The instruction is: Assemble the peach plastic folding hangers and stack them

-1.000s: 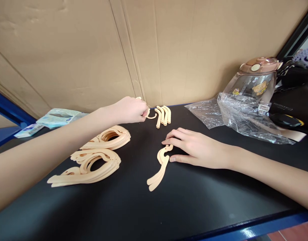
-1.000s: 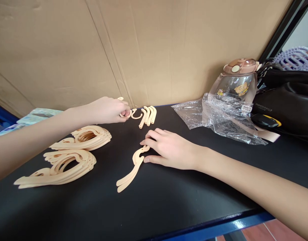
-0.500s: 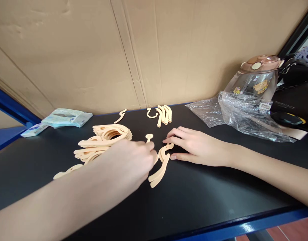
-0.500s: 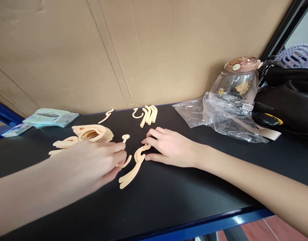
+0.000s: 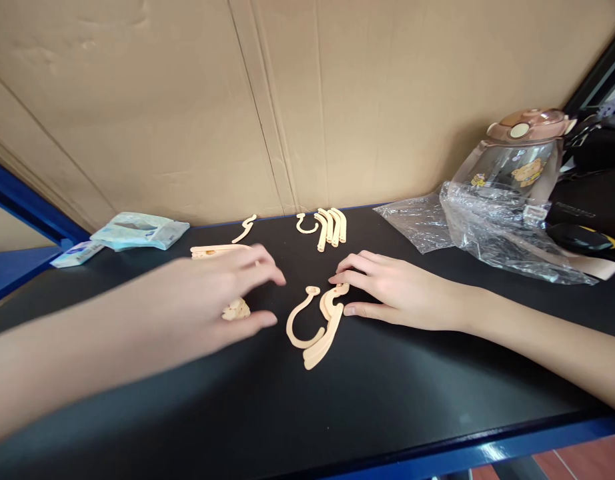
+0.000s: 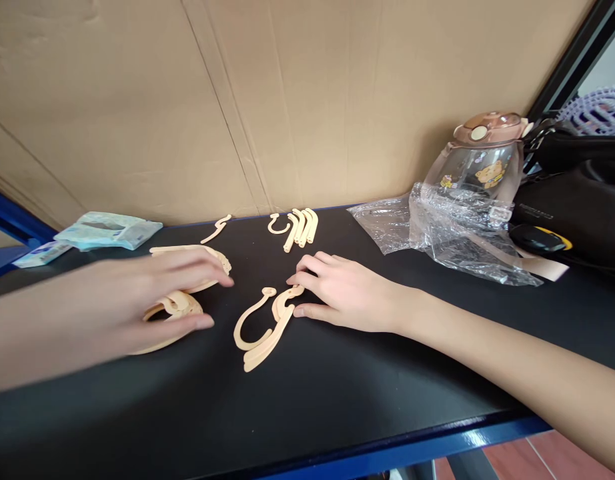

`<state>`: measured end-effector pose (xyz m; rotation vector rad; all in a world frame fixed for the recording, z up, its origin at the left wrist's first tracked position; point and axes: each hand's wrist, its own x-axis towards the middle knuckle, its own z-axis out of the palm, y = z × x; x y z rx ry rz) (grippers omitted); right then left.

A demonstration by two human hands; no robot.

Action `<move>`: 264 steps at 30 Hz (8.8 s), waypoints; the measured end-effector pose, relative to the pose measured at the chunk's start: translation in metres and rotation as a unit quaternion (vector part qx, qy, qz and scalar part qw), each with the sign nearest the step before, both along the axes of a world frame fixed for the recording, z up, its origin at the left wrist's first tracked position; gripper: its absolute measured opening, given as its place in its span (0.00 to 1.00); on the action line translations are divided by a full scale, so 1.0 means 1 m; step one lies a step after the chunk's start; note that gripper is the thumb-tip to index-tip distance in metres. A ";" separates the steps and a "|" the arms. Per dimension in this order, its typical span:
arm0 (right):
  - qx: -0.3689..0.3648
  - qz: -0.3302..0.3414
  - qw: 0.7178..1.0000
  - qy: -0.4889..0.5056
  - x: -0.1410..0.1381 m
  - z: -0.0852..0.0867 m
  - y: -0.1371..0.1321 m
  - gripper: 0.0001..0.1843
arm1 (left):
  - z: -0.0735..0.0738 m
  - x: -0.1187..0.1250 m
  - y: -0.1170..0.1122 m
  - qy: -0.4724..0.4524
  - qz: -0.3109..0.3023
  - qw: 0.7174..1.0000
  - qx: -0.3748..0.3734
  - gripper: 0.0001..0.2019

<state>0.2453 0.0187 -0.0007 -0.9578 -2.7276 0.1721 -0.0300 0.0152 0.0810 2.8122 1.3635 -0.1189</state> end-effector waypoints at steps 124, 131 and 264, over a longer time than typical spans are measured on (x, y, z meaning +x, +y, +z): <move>0.144 -0.099 0.983 -0.061 0.005 0.005 0.000 0.14 | -0.084 0.040 -0.022 -0.257 -0.008 0.965 0.052 0.11; 0.144 -0.101 0.982 -0.064 0.005 0.005 -0.002 0.10 | -0.084 0.038 -0.016 -0.225 -0.021 0.972 0.057 0.08; -0.507 0.027 0.798 0.325 -0.007 0.022 -0.016 0.10 | -0.069 0.048 -0.027 -0.604 0.042 0.666 -0.436 0.13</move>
